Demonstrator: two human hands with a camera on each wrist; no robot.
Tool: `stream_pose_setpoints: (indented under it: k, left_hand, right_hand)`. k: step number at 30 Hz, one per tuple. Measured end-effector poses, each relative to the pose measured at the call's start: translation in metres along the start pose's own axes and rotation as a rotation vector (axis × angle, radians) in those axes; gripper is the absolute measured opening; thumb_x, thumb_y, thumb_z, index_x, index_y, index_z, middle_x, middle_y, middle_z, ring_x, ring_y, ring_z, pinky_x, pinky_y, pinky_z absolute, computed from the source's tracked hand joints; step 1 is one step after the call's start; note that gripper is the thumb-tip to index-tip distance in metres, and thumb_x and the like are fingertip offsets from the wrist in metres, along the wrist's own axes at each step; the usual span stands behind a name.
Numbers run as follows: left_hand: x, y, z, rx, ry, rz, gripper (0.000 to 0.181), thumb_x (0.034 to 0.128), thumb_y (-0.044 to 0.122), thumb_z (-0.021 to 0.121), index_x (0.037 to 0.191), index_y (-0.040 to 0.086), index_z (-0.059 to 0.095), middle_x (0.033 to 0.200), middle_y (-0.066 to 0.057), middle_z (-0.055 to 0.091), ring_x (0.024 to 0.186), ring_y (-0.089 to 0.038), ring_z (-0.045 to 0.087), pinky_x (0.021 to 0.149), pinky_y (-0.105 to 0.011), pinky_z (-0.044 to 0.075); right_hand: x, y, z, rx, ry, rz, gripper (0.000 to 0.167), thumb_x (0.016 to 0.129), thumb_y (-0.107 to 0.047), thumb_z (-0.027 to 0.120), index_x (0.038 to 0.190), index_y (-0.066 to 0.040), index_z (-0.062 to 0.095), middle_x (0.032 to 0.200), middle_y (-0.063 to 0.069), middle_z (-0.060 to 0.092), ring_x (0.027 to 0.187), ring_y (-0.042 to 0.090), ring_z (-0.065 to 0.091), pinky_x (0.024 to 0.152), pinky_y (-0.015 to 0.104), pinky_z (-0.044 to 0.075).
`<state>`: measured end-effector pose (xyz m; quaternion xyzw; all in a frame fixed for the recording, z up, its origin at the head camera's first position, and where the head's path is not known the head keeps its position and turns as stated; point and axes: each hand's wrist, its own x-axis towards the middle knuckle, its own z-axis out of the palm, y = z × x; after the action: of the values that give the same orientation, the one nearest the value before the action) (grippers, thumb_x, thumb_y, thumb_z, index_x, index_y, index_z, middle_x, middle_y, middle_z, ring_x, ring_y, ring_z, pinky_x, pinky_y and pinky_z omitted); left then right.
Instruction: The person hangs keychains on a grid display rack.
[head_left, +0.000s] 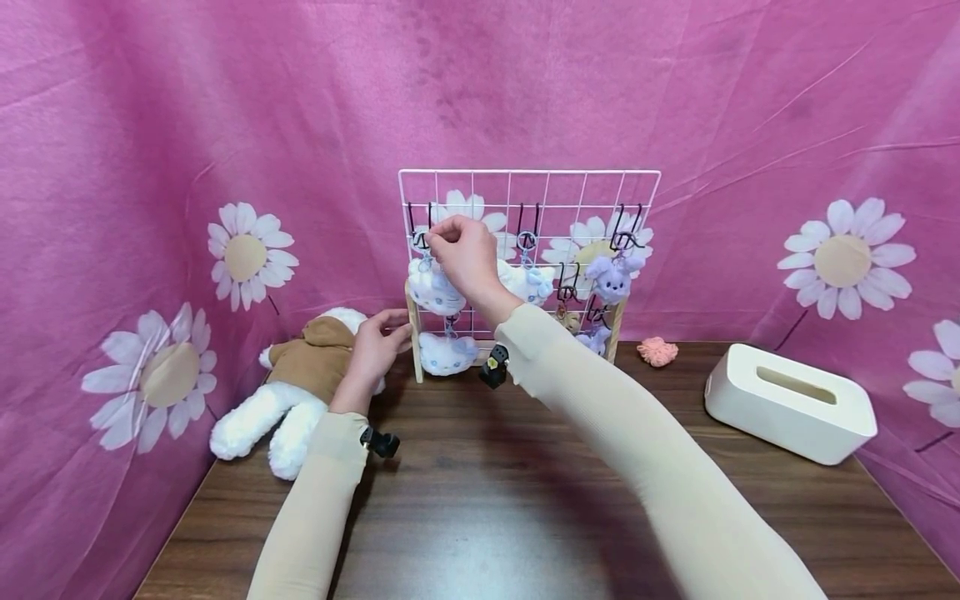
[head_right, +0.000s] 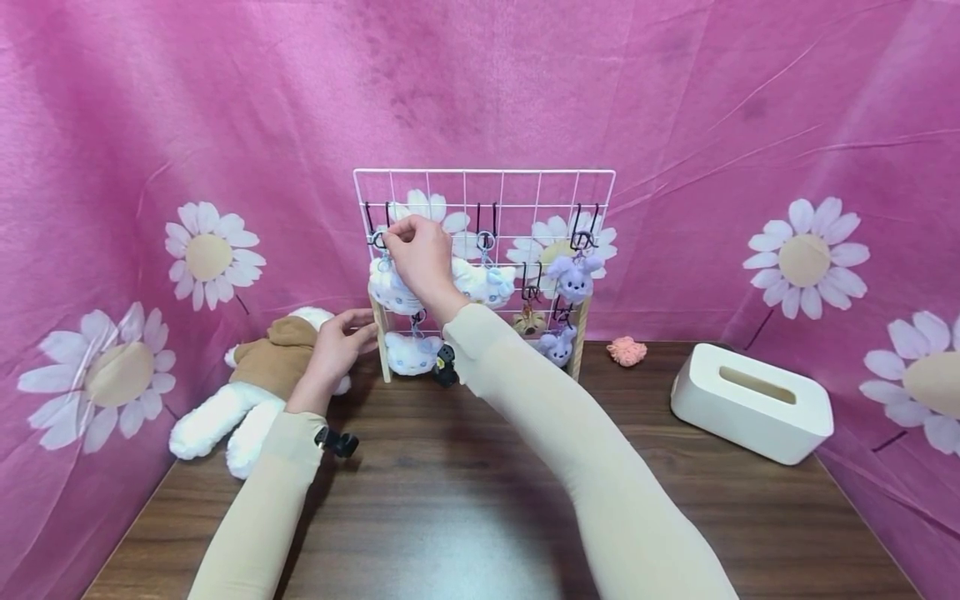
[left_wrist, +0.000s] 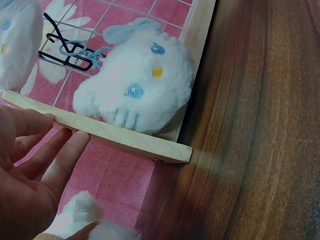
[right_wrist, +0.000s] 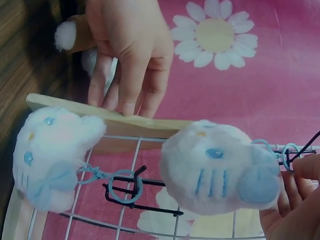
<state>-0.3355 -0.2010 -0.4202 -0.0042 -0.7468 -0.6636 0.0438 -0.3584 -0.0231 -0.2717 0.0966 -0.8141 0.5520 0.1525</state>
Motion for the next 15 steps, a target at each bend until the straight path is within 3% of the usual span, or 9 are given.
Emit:
stream_pose_setpoints:
  k: [7,15]
  left_hand:
    - [0.000,0.000,0.000,-0.002,-0.009,-0.005,0.039,0.1142,0.004,0.061,0.152,-0.007,0.062,0.149,-0.033,0.063,0.136,-0.044,0.069,0.112,-0.035,0.068]
    - [0.000,-0.004,0.000,0.005,-0.012,0.003,0.039,0.1135,0.003,0.062,0.151,-0.008,0.062,0.147,-0.033,0.064,0.130,-0.039,0.072,0.109,-0.033,0.069]
  right_hand:
    - [-0.002,0.000,-0.002,-0.010,-0.009,-0.003,0.012,0.107,-0.020,0.078,0.110,-0.008,0.082,0.098,0.007,0.081,0.082,0.011,0.072,0.072,0.019,0.059]
    - [-0.018,0.004,-0.016,-0.038,-0.044,-0.054,0.014,0.105,-0.018,0.077,0.114,-0.008,0.082,0.108,0.010,0.084,0.098,0.020,0.076,0.089,0.029,0.067]
